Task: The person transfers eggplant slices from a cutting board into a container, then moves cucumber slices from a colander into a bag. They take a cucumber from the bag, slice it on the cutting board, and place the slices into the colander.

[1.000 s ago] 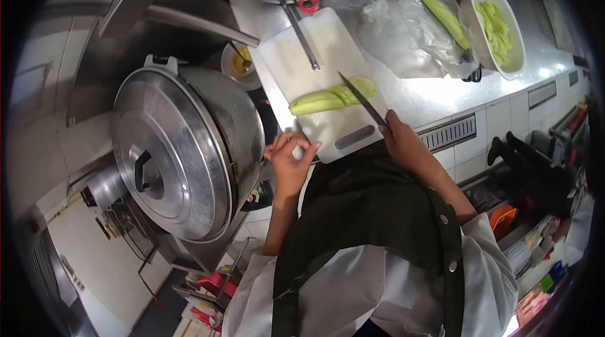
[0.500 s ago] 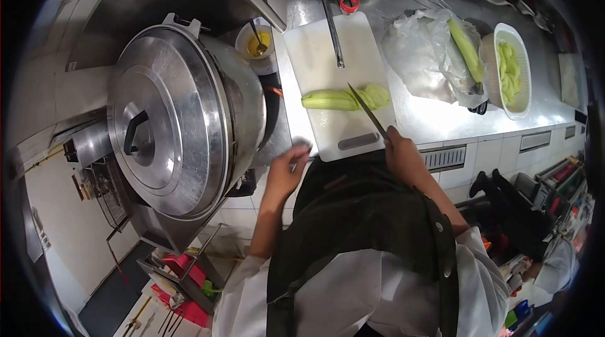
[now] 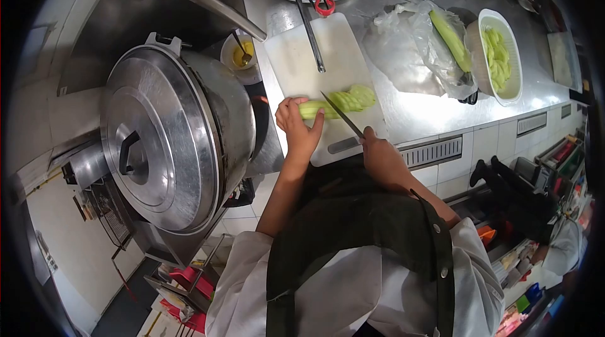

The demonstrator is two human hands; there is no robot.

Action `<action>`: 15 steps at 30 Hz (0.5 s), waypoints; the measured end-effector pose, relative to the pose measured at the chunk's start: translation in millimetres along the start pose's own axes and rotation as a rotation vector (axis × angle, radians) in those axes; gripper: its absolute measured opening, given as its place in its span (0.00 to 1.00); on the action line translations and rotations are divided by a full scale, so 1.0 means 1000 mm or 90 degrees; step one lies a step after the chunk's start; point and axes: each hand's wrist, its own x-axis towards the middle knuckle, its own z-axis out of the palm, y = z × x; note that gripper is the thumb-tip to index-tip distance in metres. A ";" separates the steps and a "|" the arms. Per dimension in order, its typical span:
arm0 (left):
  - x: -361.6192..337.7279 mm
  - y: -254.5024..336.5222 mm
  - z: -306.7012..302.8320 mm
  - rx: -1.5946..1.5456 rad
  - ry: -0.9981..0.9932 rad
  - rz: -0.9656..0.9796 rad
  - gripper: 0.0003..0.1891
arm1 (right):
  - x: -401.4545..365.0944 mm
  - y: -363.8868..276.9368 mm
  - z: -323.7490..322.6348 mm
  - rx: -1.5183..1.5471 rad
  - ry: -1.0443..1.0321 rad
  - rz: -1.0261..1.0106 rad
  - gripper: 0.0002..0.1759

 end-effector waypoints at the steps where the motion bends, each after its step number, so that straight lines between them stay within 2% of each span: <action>1: 0.001 0.001 0.000 0.004 -0.004 -0.001 0.22 | -0.001 -0.001 -0.001 -0.002 -0.013 0.002 0.10; 15: 0.001 0.000 0.000 0.018 -0.015 -0.001 0.23 | 0.001 -0.007 -0.005 -0.080 -0.069 0.019 0.08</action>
